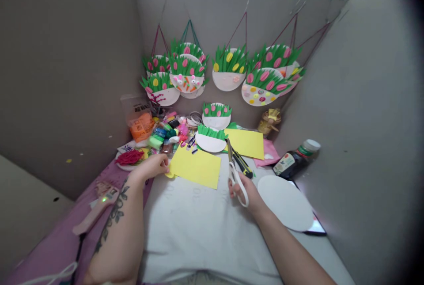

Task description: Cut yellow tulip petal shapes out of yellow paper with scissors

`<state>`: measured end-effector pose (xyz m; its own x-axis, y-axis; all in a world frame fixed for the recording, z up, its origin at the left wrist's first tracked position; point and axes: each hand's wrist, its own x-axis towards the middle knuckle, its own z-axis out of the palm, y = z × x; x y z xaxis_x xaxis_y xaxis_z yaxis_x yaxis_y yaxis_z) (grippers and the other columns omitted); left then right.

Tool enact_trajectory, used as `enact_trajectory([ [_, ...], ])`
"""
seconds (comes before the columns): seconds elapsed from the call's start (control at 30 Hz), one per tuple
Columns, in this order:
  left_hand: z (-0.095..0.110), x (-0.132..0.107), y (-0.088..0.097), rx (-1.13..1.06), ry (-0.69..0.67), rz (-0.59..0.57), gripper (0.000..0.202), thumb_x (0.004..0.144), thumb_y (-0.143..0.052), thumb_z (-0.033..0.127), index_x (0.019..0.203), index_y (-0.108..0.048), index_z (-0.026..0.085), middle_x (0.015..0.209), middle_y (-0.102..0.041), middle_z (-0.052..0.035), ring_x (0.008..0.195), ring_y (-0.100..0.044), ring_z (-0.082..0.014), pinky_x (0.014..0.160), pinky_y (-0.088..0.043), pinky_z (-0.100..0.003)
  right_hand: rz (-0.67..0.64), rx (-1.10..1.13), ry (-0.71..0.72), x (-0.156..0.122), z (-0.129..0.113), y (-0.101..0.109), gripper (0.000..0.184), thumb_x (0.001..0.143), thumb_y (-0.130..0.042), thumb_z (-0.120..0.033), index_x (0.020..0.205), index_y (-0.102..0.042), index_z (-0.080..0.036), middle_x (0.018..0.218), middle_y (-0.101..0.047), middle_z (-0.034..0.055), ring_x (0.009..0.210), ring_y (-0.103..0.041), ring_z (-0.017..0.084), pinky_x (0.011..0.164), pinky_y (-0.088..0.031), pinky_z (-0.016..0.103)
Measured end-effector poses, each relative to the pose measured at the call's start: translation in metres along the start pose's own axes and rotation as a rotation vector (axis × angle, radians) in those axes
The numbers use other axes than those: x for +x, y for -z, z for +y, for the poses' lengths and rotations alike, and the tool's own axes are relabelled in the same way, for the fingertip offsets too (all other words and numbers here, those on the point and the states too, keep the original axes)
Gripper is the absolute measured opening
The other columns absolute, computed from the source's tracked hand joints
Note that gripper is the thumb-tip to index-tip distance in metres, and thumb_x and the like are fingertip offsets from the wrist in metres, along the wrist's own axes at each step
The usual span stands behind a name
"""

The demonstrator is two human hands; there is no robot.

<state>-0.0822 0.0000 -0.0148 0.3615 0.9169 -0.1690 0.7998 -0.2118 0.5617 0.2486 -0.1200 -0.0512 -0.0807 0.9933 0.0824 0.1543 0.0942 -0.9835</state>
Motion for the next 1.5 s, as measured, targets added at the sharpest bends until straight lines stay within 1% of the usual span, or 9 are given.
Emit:
enact_trajectory([
  [0.1, -0.006, 0.006, 0.001, -0.036, 0.075, 0.058, 0.04, 0.063, -0.061, 0.035, 0.097, -0.062, 0.014, 0.081, -0.067, -0.0066, 0.071, -0.059, -0.0214, 0.057, -0.037, -0.025, -0.004, 0.005, -0.031, 0.001, 0.001, -0.001, 0.037, 0.065, -0.065, -0.05, 0.077, -0.049, -0.018, 0.062, -0.053, -0.0018, 0.048, -0.05, 0.011, 0.045, -0.044, 0.023],
  [0.2, -0.004, 0.012, -0.002, -0.035, 0.046, 0.0, 0.028, 0.064, -0.06, 0.037, 0.078, -0.066, 0.013, 0.074, -0.066, -0.0058, 0.068, -0.058, -0.0202, 0.058, -0.037, -0.025, -0.004, 0.02, -0.055, 0.001, 0.001, -0.002, 0.036, 0.063, -0.066, -0.048, 0.075, -0.048, -0.019, 0.06, -0.052, -0.0024, 0.047, -0.049, 0.01, 0.044, -0.042, 0.023],
  [0.3, 0.008, 0.016, -0.012, -0.102, -0.012, -0.003, 0.024, 0.066, -0.057, 0.038, 0.066, -0.063, 0.014, 0.064, -0.061, -0.0019, 0.061, -0.052, -0.0161, 0.054, -0.033, -0.024, 0.001, 0.034, -0.059, -0.001, -0.001, -0.003, 0.035, 0.062, -0.066, -0.046, 0.074, -0.048, -0.019, 0.06, -0.053, -0.0022, 0.048, -0.049, 0.011, 0.044, -0.04, 0.023],
  [0.5, 0.036, 0.019, -0.034, -0.264, -0.13, -0.126, 0.028, 0.069, -0.055, 0.04, 0.074, -0.065, 0.014, 0.066, -0.063, -0.0013, 0.058, -0.052, -0.0145, 0.052, -0.034, -0.023, 0.044, 0.047, -0.011, -0.003, -0.008, -0.003, 0.028, 0.063, -0.063, -0.041, 0.073, -0.049, -0.019, 0.059, -0.053, -0.0022, 0.048, -0.048, 0.011, 0.047, -0.041, 0.024],
  [0.7, 0.007, 0.016, -0.01, -0.07, -0.06, 0.08, 0.022, 0.066, -0.057, 0.034, 0.068, -0.066, 0.014, 0.067, -0.066, -0.0055, 0.065, -0.057, -0.0198, 0.056, -0.036, -0.026, 0.042, 0.049, 0.007, -0.002, -0.005, -0.003, 0.025, 0.065, -0.063, -0.039, 0.072, -0.049, -0.019, 0.06, -0.054, -0.0022, 0.049, -0.049, 0.011, 0.047, -0.041, 0.023],
  [0.93, -0.003, 0.023, -0.012, 0.043, -0.107, 0.061, 0.023, 0.071, -0.056, 0.035, 0.076, -0.072, 0.019, 0.077, -0.071, -0.0049, 0.072, -0.061, -0.0212, 0.063, -0.039, -0.026, 0.028, 0.035, 0.001, -0.002, -0.004, -0.003, 0.028, 0.065, -0.065, -0.041, 0.074, -0.05, -0.02, 0.06, -0.054, -0.0022, 0.048, -0.051, 0.012, 0.046, -0.042, 0.024],
  [1.13, 0.016, 0.028, -0.025, -0.024, -0.072, 0.321, 0.027, 0.08, -0.045, 0.028, 0.085, -0.067, 0.015, 0.085, -0.069, -0.0116, 0.079, -0.06, -0.0239, 0.074, -0.041, -0.031, 0.056, 0.015, 0.045, 0.001, 0.005, -0.004, 0.037, 0.073, -0.062, -0.054, 0.079, -0.05, -0.019, 0.067, -0.055, -0.0005, 0.054, -0.053, 0.012, 0.05, -0.043, 0.024],
  [1.3, 0.046, 0.034, -0.056, -0.186, -0.098, 0.295, 0.022, 0.072, -0.05, 0.017, 0.089, -0.063, 0.016, 0.098, -0.065, -0.0081, 0.094, -0.057, -0.0209, 0.082, -0.043, -0.029, 0.075, 0.129, -0.01, 0.005, 0.022, -0.01, 0.049, 0.082, -0.045, -0.066, 0.089, -0.05, -0.018, 0.075, -0.056, 0.0022, 0.061, -0.058, 0.014, 0.056, -0.047, 0.027],
  [1.5, 0.07, 0.029, -0.07, -0.455, -0.002, 0.133, 0.028, 0.073, -0.049, 0.018, 0.097, -0.062, 0.015, 0.066, -0.059, -0.0001, 0.054, -0.053, -0.0125, 0.052, -0.041, -0.022, 0.055, 0.163, -0.069, 0.006, 0.025, -0.015, 0.051, 0.081, -0.045, -0.068, 0.088, -0.049, -0.017, 0.074, -0.055, 0.0025, 0.06, -0.058, 0.015, 0.054, -0.047, 0.027],
])
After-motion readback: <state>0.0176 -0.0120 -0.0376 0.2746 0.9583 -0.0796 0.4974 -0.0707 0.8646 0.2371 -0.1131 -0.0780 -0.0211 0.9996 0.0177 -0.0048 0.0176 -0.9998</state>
